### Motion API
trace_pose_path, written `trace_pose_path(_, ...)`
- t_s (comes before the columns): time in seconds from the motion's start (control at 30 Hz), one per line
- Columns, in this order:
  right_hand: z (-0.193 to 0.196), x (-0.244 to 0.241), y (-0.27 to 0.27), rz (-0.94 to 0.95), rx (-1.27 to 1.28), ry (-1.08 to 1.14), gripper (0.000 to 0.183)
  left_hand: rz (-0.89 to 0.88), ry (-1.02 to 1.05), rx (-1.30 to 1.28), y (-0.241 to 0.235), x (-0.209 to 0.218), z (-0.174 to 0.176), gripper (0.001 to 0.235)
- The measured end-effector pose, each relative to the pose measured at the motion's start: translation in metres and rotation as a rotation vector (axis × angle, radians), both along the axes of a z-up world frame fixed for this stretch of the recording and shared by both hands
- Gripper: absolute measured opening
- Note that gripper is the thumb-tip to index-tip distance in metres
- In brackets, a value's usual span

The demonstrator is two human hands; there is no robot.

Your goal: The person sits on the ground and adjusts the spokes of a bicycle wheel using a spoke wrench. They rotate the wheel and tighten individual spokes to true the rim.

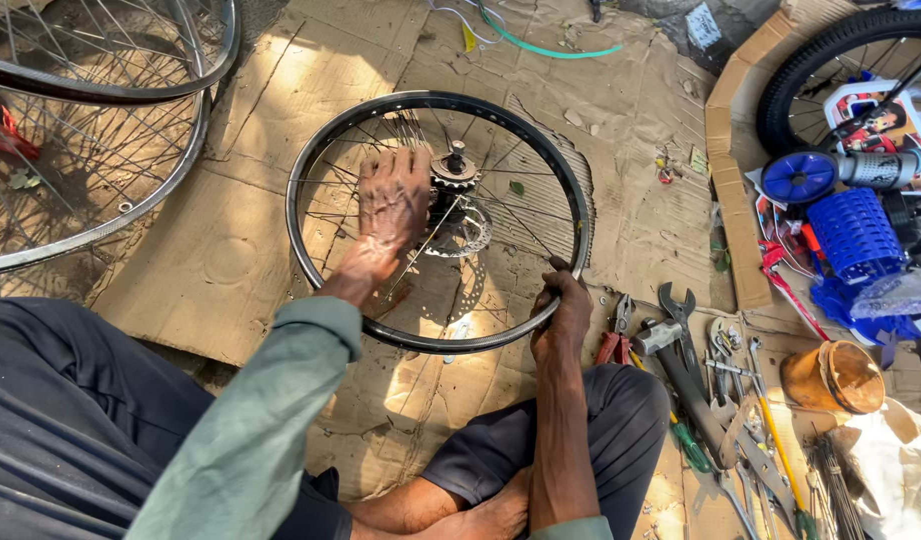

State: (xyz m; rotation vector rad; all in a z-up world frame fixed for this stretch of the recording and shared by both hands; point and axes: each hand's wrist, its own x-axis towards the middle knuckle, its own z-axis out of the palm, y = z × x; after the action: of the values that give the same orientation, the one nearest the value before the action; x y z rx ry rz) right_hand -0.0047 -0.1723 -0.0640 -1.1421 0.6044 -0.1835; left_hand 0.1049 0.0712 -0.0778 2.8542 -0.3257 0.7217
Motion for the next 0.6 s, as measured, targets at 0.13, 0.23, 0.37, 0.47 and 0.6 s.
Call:
trace_pose_path(0.13, 0.015, 0.001, 0.003, 0.029, -0.060, -0.054, 0.037, -0.129, 0.313, -0.145, 0.015, -0.018, 0.009, 0.039)
trace_pose_path(0.23, 0.029, -0.004, 0.004, 0.064, -0.192, -0.035, 0.038, -0.078, 0.557, -0.350, 0.026, -0.037, 0.013, 0.022)
trace_pose_path(0.37, 0.048, 0.000, 0.005, 0.095, -0.284, 0.011, 0.036, 0.056, 0.632, -0.574, 0.024, -0.059, 0.022, 0.023)
trace_pose_path(0.47, 0.057, 0.000, 0.006, 0.086, -0.237, 0.014, 0.037, 0.096, 0.678, -0.922, 0.025, -0.063, 0.033, 0.028)
trace_pose_path(0.6, 0.057, -0.008, 0.014, 0.055, -0.171, -0.021, 0.037, 0.059, 0.895, -1.027, 0.039, -0.070, 0.029, 0.036)
